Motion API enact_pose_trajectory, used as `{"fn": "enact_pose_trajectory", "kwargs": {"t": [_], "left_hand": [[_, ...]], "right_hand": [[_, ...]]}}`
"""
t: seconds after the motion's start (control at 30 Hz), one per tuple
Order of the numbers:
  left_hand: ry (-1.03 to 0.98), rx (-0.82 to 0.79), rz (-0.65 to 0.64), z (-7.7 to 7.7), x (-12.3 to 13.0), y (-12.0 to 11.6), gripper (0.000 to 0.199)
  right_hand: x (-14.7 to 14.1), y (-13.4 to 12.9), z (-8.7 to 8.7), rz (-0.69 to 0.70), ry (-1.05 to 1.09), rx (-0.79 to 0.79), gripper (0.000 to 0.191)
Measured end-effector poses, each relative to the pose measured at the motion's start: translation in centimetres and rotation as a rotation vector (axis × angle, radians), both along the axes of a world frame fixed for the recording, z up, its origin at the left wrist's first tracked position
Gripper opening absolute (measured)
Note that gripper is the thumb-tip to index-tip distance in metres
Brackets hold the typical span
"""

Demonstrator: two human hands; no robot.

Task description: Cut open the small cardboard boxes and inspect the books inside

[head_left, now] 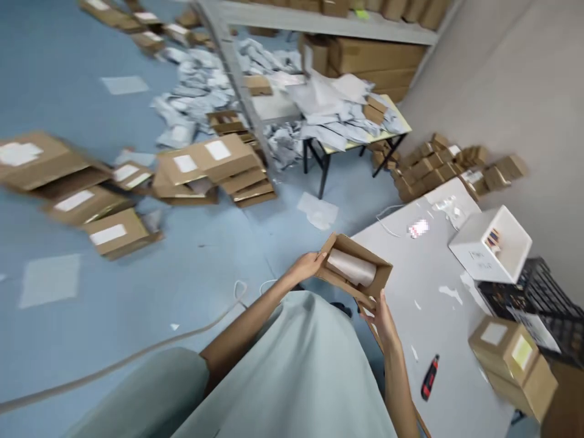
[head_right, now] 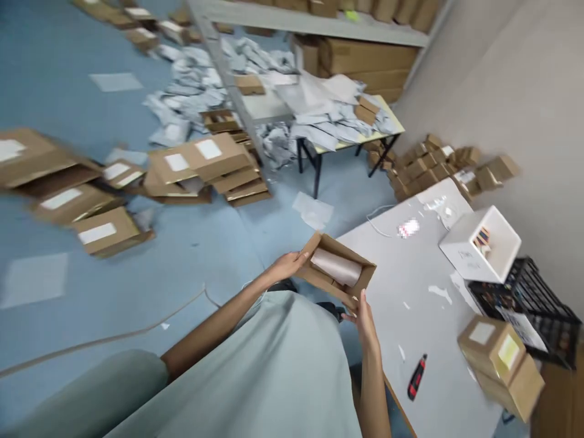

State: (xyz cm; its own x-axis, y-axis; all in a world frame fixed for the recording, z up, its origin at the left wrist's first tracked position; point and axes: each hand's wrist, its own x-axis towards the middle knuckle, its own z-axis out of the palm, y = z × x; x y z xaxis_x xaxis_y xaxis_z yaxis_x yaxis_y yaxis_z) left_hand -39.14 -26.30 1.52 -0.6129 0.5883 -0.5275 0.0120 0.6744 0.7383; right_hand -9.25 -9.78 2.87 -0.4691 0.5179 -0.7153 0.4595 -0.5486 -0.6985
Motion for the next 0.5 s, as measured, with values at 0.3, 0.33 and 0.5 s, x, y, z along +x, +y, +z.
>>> {"fn": "enact_pose_trajectory", "kwargs": {"t": [0.3, 0.33, 0.5], "left_hand": [[0.086, 0.024, 0.417, 0.1, -13.4, -14.9, 0.051], [0.095, 0.036, 0.474, -0.1, -14.8, -16.0, 0.051], [0.122, 0.127, 0.725, -1.2, -23.3, -20.7, 0.055]], "right_hand": [[-24.7, -4.8, -0.2, 0.303, 0.045, -0.038, 0.090], [-27.7, -4.9, -0.4, 0.338, 0.044, -0.047, 0.092], [-44.2, -6.2, -1.5, 0.515, 0.049, -0.083, 0.100]]}}
